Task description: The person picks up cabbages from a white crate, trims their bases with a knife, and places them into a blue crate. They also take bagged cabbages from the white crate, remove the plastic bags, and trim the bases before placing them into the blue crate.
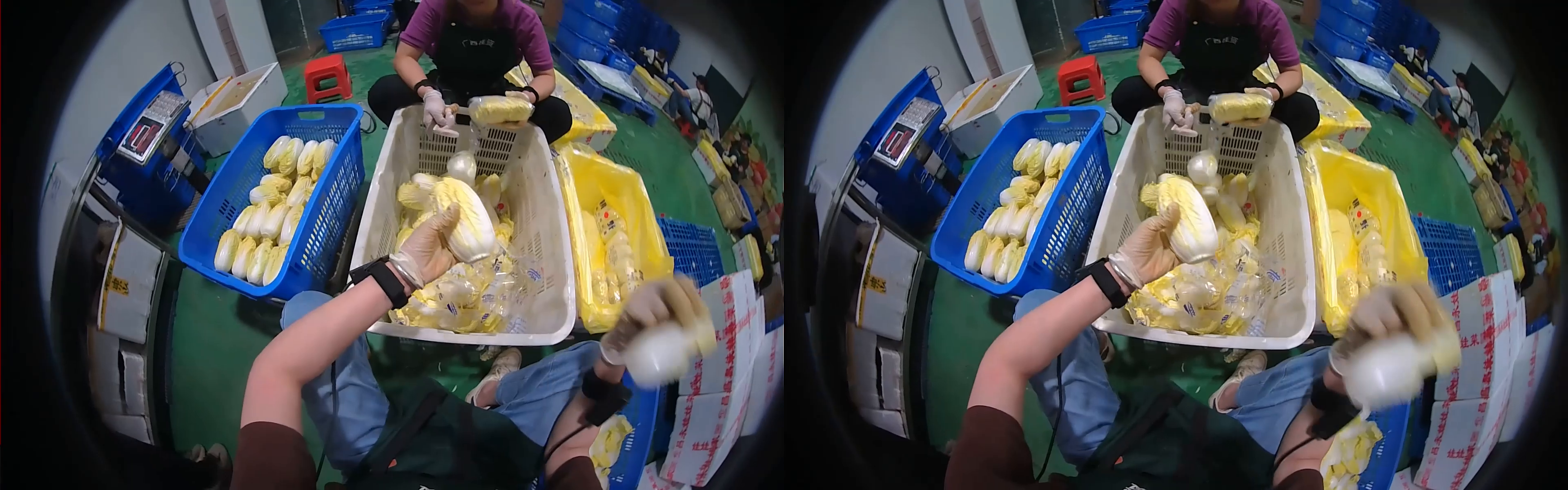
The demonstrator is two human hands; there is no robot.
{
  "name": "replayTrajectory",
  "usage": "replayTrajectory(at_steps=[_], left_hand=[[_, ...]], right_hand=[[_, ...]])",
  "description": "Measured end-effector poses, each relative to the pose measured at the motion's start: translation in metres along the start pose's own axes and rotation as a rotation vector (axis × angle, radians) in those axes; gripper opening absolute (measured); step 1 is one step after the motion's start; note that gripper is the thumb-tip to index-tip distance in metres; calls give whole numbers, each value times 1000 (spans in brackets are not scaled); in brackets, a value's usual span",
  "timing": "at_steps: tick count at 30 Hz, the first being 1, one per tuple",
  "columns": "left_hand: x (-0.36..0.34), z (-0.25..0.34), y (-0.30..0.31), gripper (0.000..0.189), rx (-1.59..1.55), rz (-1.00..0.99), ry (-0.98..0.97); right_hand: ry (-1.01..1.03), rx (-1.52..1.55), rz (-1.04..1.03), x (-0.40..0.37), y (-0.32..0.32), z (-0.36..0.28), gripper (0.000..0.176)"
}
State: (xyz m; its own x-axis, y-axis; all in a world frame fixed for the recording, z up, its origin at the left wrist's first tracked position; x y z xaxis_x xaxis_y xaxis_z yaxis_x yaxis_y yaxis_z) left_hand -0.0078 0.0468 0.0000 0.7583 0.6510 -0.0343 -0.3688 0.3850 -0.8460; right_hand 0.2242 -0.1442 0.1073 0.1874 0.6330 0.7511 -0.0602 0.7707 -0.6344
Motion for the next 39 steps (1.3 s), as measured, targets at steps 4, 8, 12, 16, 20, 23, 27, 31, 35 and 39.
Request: replayTrajectory(at_steps=[4,8,12,16,20,23,27,31,35,39], left_hand=[[-4,-10,-19,51,148,-9,84],[-1,-25,-22,55,404,-42,107],[-6,-31,-24,64,587,-72,93],[-9,-33,-14,64,744,-64,37],[-12,-34,-17,62,794,0,75],[-8,-38,-14,58,781,18,-26],[-11,-33,-16,56,696,37,21],[-13,-33,-13,55,637,70,93],[-4,-37,10,56,583,40,-16],[-19,19,-41,62,221,-51,-44]], right_hand=[[-2,-93,-57,1,-15,-26,23],[-342,-1808,701,-23,74,-10,42],[-561,-1738,765,-47,114,25,45],[-682,-1942,689,-45,115,38,42],[-576,-2152,600,-59,129,44,32],[-375,-2267,468,-63,139,45,22],[-289,-2180,393,-59,143,44,18],[-271,-2193,344,-59,144,43,16],[-184,-2232,447,-75,164,29,18],[-44,-1702,1000,-90,181,-18,22]])
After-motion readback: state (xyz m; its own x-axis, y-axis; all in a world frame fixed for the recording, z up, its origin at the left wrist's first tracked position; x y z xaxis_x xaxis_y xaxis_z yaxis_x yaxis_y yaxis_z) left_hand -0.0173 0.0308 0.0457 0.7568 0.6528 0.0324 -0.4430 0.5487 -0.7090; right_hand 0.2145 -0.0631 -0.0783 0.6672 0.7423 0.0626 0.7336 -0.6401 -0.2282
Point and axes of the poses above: each hand's wrist, its own x-axis towards the middle knuckle, its own y-axis out of the back of the hand, z = x × y, the point moved 1 cm from there along x, towards the middle knuckle, and after that the axes turned 15 degrees about x, right-handed, at the moved point
